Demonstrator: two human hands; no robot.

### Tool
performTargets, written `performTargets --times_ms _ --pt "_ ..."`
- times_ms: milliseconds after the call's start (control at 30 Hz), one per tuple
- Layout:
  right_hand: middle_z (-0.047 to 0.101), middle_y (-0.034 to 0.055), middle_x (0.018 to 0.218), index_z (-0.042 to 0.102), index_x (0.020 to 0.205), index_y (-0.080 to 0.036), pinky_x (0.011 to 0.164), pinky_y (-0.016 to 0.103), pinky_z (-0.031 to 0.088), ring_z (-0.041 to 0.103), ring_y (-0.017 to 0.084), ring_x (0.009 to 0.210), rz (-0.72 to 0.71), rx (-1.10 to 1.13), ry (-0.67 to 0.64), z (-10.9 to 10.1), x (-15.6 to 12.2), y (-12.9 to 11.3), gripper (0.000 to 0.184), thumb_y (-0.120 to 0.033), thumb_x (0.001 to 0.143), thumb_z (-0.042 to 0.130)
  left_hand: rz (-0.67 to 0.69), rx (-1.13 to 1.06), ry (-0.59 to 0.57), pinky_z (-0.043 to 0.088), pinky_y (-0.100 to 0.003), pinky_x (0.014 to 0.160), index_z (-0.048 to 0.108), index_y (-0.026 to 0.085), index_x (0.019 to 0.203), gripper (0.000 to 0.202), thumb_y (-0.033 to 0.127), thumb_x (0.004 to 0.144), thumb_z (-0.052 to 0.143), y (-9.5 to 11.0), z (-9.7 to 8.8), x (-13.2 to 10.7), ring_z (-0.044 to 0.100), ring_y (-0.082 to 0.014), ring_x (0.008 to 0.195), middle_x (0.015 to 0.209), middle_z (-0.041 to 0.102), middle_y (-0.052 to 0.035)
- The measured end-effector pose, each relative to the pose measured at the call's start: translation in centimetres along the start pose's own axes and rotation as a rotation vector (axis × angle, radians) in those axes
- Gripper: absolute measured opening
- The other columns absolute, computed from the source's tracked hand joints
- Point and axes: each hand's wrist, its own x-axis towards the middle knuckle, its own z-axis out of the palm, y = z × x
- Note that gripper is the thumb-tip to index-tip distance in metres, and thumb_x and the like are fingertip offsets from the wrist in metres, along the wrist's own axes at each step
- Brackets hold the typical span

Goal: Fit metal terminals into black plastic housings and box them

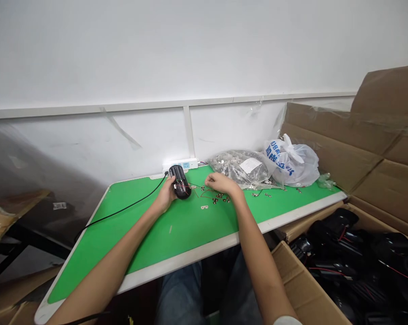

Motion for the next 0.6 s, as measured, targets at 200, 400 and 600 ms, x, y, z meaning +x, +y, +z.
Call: performTargets --times_ms 200,400,600 --pt "0.066 0.0009 0.079 0.060 0.088 -0.021 0.064 0.027 0.039 0.055 0.017 0.068 -0.009 -0.033 0.121 0.7 0.2 0.0 0.009 -0.028 0.092 0.055 -0.028 0.001 -0.209 0.060 -0.033 0.068 0.059 0.020 0.119 0.055 0.058 0.082 0.076 1.3 -0.1 -1.0 0.073 -0.0236 0.094 0.126 0.072 -0.0133" --pt "0.067 0.0029 0.086 0.057 0.091 -0.022 0.075 0.031 0.043 0.059 0.020 0.079 -0.087 -0.002 0.333 0.4 0.5 -0.1 0.011 -0.028 0.093 0.049 0.103 0.127 -0.152 0.056 -0.027 0.077 0.066 0.020 0.115 0.063 0.056 0.070 0.089 2.0 0.4 -1.8 0.067 -0.0171 0.089 0.101 0.070 -0.0043" --pt "0.063 0.0020 0.088 0.061 0.091 -0.021 0.074 0.031 0.044 0.057 0.019 0.080 -0.067 0.172 0.347 0.7 1.2 -0.1 0.016 -0.035 0.087 0.055 0.202 0.255 0.019 0.045 -0.022 0.062 0.067 0.018 0.094 0.055 0.058 0.065 0.090 2.2 1.1 -2.3 0.055 -0.0121 0.068 0.076 0.059 0.0029"
